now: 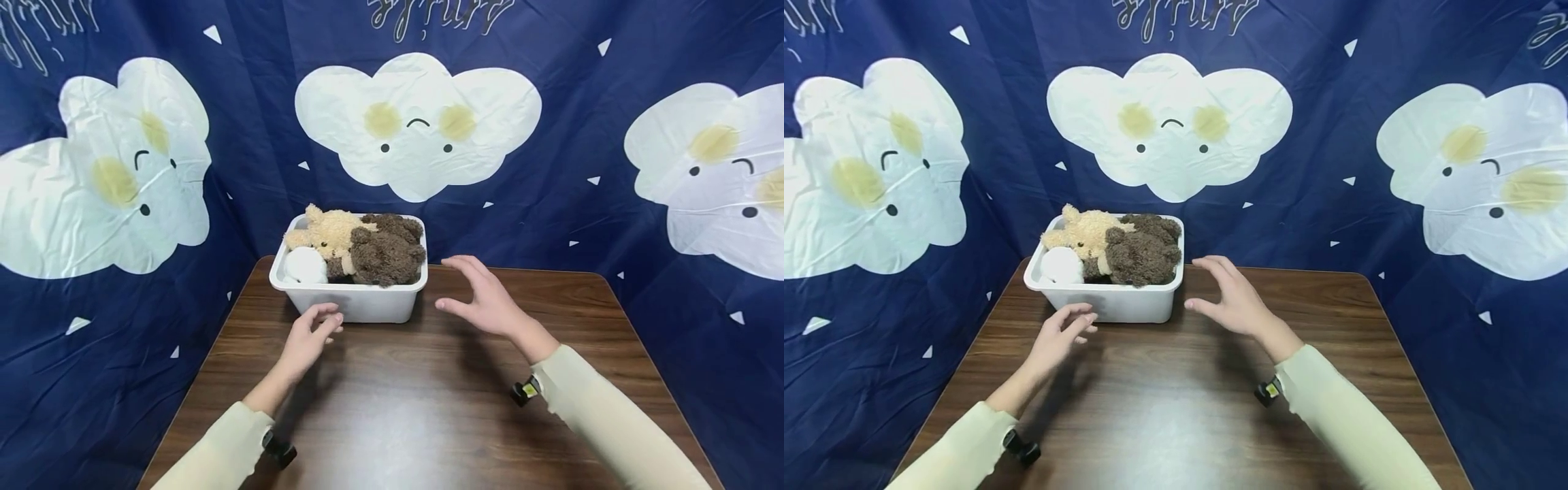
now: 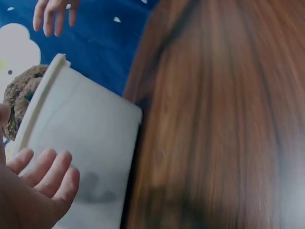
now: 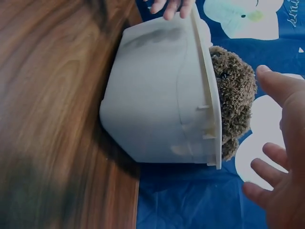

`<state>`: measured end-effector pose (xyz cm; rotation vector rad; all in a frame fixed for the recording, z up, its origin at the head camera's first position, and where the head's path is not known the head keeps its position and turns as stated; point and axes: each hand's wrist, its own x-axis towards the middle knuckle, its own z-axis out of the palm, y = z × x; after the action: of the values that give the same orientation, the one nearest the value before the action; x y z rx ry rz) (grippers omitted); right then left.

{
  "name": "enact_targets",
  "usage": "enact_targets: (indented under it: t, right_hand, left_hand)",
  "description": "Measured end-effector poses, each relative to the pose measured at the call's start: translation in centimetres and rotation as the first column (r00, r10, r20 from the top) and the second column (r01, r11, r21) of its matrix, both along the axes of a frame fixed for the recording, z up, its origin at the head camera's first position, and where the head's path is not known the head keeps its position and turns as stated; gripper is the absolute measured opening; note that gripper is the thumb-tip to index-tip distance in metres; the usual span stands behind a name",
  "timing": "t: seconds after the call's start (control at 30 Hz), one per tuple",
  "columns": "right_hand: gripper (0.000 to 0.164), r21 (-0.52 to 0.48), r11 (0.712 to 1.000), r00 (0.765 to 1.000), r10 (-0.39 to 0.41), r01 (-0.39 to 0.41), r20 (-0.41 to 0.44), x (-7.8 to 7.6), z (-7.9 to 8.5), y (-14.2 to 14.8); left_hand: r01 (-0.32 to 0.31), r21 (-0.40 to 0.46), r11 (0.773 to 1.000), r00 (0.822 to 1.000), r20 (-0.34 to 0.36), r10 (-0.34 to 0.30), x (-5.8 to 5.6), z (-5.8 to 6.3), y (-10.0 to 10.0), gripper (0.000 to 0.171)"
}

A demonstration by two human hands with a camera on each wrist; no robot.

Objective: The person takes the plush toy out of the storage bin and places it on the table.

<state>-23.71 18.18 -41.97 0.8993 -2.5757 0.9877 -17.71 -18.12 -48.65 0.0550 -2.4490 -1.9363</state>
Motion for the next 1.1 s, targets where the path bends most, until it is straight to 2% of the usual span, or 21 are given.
enact_targets:
  t: [0.1, 0.23, 0.43, 0.6, 0.8, 1.0, 1.1]
  right_hand:
    - [0.078, -0.044, 0.999, 1.0, 0.019, -0.018, 0.017, -1.4, 0.3, -1.3]
    - [0.077, -0.062, 0.997, 0.999, 0.036, -0.034, 0.038, -3.1, 0.4, -2.8]
    - [0.079, -0.044, 0.998, 0.997, 0.044, -0.041, 0.069, -5.2, 1.1, -4.7]
    - [0.082, -0.031, 0.999, 0.993, 0.028, -0.024, 0.113, -6.5, 1.7, -6.1]
    - [0.086, -0.012, 1.0, 0.985, 0.021, -0.019, 0.169, -7.4, 1.9, -7.7]
    - [0.09, 0.042, 0.998, 0.981, 0.043, -0.052, 0.19, -8.1, 1.6, -9.1]
    - [0.09, 0.075, 0.996, 0.977, 0.04, -0.057, 0.208, -8.2, 1.5, -9.5]
  left_hand:
    - [-0.067, 0.195, 0.979, 0.996, 0.075, 0.053, -0.6, 0.2, 0.4, 0.043]
    - [-0.156, 0.365, 0.918, 0.982, 0.154, 0.106, -1.2, 0.5, 0.8, 0.041]
    - [-0.238, 0.504, 0.83, 0.961, 0.244, 0.127, -2.0, 1.1, 1.3, 0.032]
    - [-0.273, 0.552, 0.788, 0.953, 0.267, 0.143, -2.6, 1.4, 1.6, 0.024]
    - [-0.317, 0.565, 0.762, 0.941, 0.289, 0.177, -3.2, 1.6, 2.1, 0.016]
    - [-0.343, 0.56, 0.754, 0.934, 0.288, 0.211, -3.6, 1.5, 2.3, 0.016]
    - [-0.346, 0.551, 0.759, 0.934, 0.285, 0.218, -3.7, 1.4, 2.3, 0.016]
